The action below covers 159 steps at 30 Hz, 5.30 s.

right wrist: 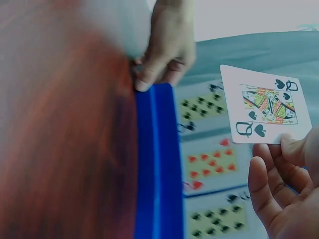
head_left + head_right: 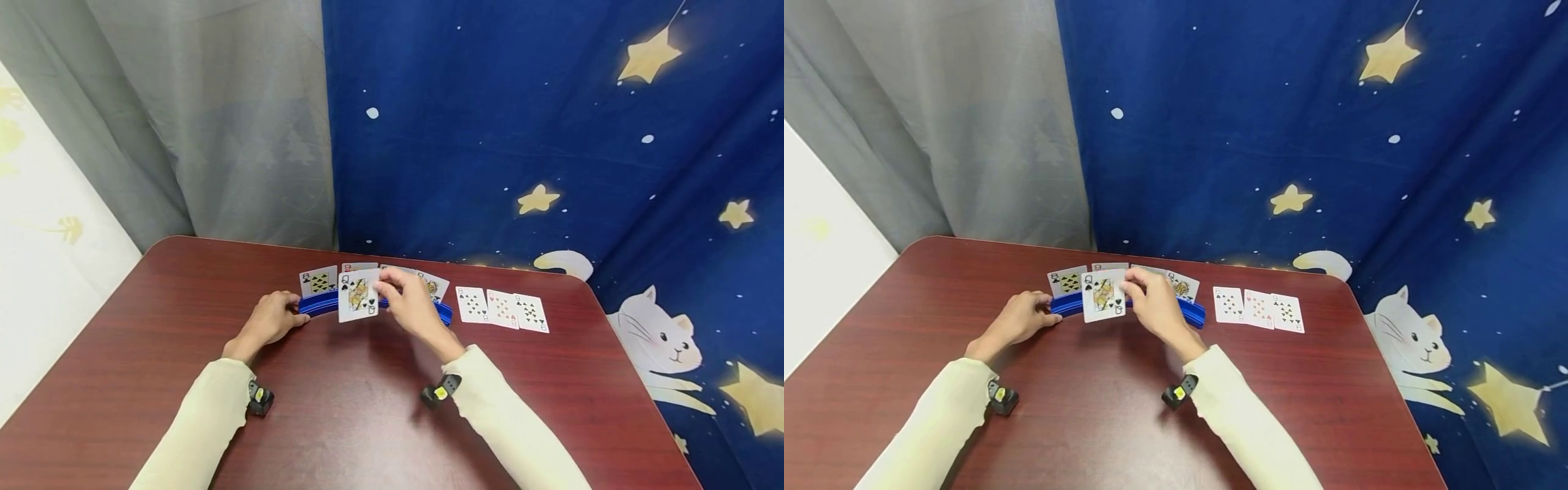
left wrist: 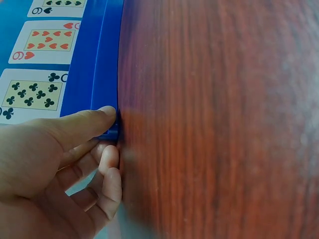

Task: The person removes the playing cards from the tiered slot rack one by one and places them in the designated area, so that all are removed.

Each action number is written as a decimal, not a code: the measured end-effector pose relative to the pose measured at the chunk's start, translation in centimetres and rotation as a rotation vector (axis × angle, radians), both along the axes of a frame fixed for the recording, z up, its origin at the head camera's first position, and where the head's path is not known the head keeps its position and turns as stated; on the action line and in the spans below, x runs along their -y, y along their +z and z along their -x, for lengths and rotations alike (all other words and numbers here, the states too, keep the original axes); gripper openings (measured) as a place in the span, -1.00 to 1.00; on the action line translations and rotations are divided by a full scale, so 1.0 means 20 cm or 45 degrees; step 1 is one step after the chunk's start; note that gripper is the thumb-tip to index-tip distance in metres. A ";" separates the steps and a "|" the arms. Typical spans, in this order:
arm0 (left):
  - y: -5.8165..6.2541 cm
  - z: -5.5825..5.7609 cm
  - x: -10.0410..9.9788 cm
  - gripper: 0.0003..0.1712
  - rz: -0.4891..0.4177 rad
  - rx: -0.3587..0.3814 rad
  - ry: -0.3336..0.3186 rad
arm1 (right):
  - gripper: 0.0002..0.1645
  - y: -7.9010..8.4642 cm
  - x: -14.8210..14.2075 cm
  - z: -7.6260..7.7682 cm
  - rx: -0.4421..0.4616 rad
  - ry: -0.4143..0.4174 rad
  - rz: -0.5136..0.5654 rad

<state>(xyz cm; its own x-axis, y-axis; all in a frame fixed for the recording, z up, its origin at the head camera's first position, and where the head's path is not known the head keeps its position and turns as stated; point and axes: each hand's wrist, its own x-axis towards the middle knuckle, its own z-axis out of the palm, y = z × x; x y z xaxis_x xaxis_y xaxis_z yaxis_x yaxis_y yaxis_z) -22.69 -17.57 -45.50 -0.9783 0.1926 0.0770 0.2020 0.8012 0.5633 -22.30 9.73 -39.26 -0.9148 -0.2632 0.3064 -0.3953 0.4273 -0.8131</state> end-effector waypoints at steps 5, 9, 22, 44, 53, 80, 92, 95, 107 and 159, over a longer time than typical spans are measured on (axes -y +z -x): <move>0.00 0.00 0.00 -0.78 -0.008 0.015 -0.002 | -0.90 0.07 -0.11 0.00 -0.031 -0.084 0.112; 0.00 0.00 0.00 -0.76 -0.010 0.029 -0.009 | -0.83 0.12 -0.21 0.00 -0.044 -0.146 0.187; 0.00 0.00 0.00 -0.79 -0.009 0.039 -0.005 | -0.72 0.20 -0.60 0.04 -0.009 -0.351 0.239; 0.01 0.00 0.00 -0.78 -0.018 0.048 -0.013 | -0.79 0.00 -1.20 0.12 0.080 -0.696 -0.045; 0.00 0.00 0.00 -0.82 -0.011 0.009 -0.007 | -0.70 -0.05 -1.33 0.12 0.099 -0.670 -0.090; 0.00 0.00 0.00 -0.81 -0.013 0.019 -0.032 | -0.65 -0.28 -1.70 0.06 0.430 -1.073 -0.033; 0.00 -0.01 0.01 -0.81 -0.017 0.001 -0.028 | -0.64 -0.34 -1.71 0.05 0.488 -1.101 -0.139; 0.00 -0.01 0.01 -0.79 -0.019 0.007 -0.022 | -0.64 -0.35 -1.70 0.06 0.496 -1.088 -0.146; 0.00 -0.01 0.00 -0.74 -0.022 0.030 -0.012 | -0.70 -0.35 -1.70 0.06 0.363 -1.107 -0.406; 0.00 0.00 0.00 -0.75 -0.023 0.036 -0.009 | -0.78 -0.13 -0.93 0.06 0.006 -0.411 -0.107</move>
<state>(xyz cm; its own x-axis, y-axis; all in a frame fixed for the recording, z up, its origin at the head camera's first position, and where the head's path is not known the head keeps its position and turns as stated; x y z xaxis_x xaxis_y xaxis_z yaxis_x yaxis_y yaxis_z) -22.71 -17.66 -45.57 -0.9787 0.1983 0.0526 0.1913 0.7894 0.5833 -23.51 28.32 -41.93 -0.9564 0.0160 0.2915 -0.2250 0.5958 -0.7709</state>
